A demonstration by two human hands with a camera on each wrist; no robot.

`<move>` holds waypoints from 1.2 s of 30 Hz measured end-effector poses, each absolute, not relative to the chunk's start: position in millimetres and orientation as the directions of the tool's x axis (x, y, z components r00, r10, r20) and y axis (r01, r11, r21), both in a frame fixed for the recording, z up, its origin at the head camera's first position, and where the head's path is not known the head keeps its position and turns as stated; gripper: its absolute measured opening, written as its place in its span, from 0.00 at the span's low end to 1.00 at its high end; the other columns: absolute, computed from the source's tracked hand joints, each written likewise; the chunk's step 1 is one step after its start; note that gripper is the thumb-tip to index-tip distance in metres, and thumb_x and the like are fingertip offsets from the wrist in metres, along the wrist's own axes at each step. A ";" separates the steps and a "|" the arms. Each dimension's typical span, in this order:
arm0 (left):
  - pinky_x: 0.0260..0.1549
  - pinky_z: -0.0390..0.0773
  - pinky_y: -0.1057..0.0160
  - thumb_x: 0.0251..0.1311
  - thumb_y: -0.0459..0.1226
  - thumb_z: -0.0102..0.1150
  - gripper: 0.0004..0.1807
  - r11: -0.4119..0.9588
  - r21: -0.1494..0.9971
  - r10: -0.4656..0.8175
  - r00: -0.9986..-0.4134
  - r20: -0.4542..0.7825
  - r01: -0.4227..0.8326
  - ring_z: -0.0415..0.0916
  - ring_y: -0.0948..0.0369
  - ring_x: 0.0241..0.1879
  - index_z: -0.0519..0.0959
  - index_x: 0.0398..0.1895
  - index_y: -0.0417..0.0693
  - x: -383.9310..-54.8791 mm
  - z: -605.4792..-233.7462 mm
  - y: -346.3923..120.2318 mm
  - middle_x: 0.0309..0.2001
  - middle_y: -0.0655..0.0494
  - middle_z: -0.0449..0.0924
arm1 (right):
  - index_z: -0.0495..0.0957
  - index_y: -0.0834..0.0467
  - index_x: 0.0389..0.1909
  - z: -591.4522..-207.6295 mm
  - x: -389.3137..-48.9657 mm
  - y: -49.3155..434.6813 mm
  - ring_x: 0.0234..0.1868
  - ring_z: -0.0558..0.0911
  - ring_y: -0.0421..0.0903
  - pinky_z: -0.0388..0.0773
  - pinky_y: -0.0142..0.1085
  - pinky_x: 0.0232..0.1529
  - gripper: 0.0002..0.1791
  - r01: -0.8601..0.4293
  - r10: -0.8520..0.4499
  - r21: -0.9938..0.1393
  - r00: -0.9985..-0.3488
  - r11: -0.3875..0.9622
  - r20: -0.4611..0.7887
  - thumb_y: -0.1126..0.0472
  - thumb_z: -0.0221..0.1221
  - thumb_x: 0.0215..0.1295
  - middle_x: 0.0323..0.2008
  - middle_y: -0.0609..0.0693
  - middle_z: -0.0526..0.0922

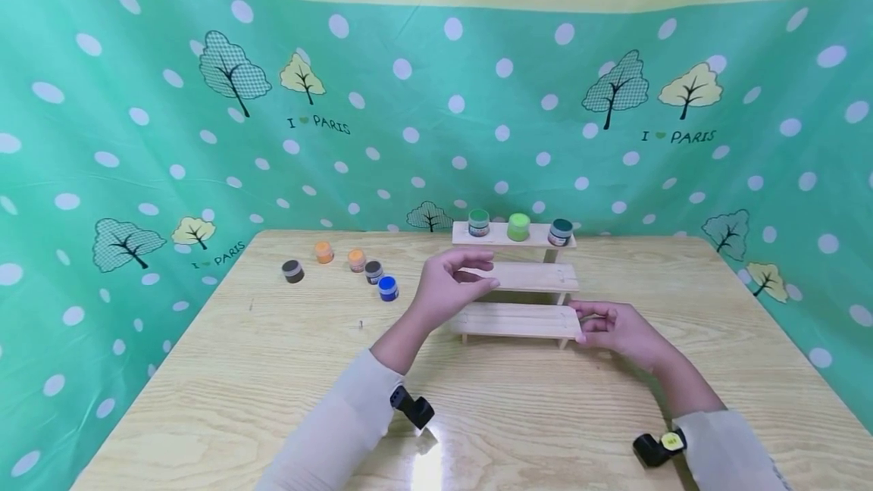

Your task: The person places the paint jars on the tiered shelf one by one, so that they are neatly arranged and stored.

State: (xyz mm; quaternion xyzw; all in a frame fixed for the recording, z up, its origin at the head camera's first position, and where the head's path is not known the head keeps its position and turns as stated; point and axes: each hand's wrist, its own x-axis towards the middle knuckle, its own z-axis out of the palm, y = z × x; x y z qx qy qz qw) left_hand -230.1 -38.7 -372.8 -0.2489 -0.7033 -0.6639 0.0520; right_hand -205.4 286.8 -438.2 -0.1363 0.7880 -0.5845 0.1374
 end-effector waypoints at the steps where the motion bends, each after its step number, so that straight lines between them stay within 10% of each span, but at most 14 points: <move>1: 0.41 0.85 0.61 0.52 0.28 0.72 0.19 -0.003 0.907 0.280 -0.870 0.406 0.422 0.84 0.50 0.40 0.82 0.49 0.36 -229.4 -372.7 -40.6 0.44 0.42 0.84 | 0.63 0.75 0.65 -438.6 -205.4 286.9 0.41 0.83 0.43 0.84 0.33 0.42 0.39 -0.056 -0.376 -0.958 -0.925 0.281 -0.056 0.66 0.69 0.57 0.48 0.64 0.80; 36: 0.42 0.84 0.60 0.53 0.29 0.71 0.18 0.075 0.926 0.223 -0.911 0.346 0.370 0.81 0.49 0.45 0.82 0.49 0.36 -215.6 -385.1 -111.5 0.46 0.40 0.82 | 0.63 0.75 0.65 -439.7 -206.2 285.1 0.41 0.83 0.43 0.84 0.35 0.43 0.39 -0.035 -0.363 -0.960 -0.929 0.279 -0.072 0.67 0.70 0.56 0.49 0.64 0.80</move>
